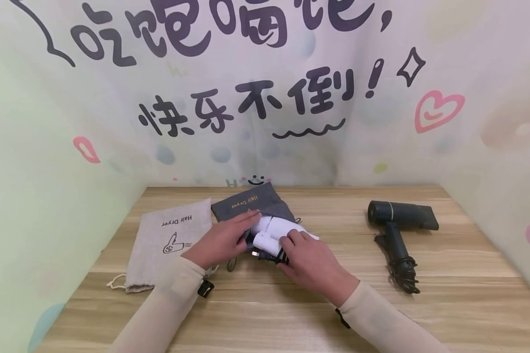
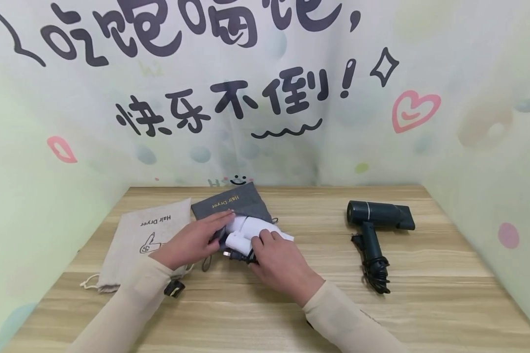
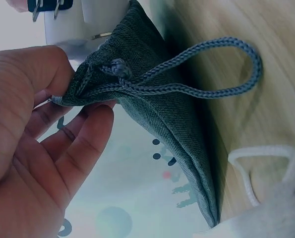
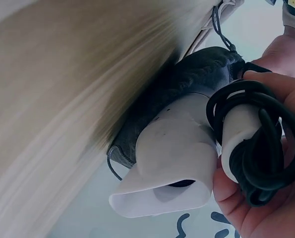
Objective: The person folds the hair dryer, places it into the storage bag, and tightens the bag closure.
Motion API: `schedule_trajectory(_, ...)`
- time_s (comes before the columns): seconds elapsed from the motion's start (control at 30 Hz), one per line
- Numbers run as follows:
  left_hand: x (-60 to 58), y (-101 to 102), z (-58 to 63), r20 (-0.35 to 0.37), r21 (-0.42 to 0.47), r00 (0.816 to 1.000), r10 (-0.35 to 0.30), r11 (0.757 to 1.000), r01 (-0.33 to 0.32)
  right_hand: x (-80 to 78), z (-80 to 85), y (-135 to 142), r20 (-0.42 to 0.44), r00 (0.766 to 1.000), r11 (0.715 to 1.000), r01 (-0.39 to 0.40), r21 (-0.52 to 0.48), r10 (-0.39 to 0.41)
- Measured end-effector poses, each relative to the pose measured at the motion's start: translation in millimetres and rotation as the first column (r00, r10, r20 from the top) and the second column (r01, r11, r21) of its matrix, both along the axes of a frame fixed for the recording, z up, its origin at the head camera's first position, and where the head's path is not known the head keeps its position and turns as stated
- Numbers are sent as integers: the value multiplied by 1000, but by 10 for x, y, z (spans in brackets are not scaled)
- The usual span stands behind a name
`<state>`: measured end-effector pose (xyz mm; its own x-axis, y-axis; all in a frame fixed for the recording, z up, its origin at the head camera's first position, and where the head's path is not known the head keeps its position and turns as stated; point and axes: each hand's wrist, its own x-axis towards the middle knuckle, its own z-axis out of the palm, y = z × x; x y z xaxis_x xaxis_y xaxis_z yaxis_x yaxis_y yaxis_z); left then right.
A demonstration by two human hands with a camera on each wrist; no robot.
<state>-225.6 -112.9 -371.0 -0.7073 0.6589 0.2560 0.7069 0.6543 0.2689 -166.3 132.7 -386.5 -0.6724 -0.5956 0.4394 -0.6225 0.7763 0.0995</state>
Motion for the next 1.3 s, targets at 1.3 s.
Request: schedule_trajectory(1.3, 98, 171, -42, 14, -33, 998, -60, 998, 61, -35, -86, -143, 40, 990, 988, 136, -78, -133)
